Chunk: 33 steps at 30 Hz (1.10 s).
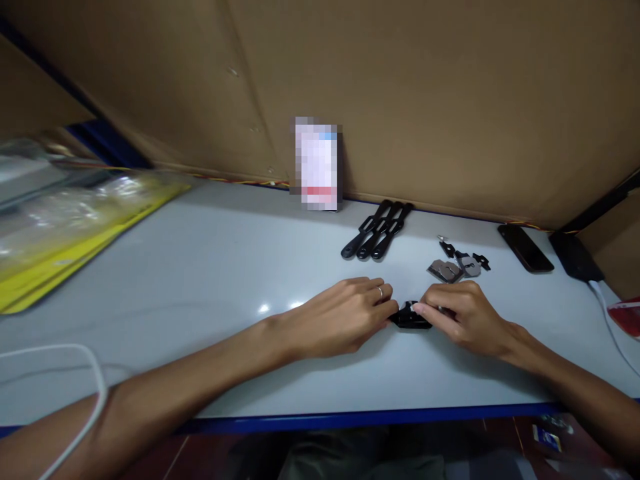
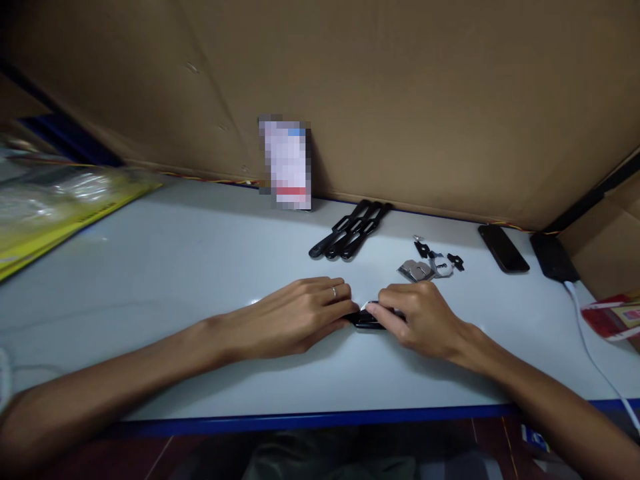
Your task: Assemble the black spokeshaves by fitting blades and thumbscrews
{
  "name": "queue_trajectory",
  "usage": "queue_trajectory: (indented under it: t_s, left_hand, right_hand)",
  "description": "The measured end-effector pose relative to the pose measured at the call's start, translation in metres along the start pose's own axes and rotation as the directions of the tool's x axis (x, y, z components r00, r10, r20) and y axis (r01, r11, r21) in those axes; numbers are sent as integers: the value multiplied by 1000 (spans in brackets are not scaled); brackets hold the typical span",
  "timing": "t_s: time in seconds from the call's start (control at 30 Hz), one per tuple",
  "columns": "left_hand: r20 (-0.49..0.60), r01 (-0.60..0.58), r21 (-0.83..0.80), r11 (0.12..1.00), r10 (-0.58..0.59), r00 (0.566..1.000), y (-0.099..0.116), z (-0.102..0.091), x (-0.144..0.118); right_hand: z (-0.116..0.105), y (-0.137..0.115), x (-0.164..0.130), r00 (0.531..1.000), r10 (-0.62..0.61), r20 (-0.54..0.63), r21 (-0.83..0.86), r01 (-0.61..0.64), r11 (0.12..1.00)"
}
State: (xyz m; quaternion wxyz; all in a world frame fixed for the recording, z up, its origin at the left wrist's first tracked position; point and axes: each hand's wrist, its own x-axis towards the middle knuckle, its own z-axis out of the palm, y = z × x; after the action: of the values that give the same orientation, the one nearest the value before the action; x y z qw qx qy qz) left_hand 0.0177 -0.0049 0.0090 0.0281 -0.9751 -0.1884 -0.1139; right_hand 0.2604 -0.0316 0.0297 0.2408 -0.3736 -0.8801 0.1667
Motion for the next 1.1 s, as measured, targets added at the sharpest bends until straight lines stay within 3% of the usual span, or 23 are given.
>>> queue_trajectory:
  t_s: [0.17,0.27,0.47,1.1]
  left_hand:
    - [-19,0,-31,1000,-1,1000,-1,1,0]
    - [-28,4,-45,999,-5,1000,-1,0,0]
    - [25,42,-77,996,-41,999,-2,-1,-1]
    - [58,54,-128,990,-47,997,-3,0,-1]
  right_hand:
    - [-1,-5,1,998,28,53,147,-36,989]
    - [-2,-4,1,999,36,6,80,-37,996]
    - [-3,8,4,979,183,-90,22,-182,983]
    - [5,6,1,990,103,-96,-9,-105,994]
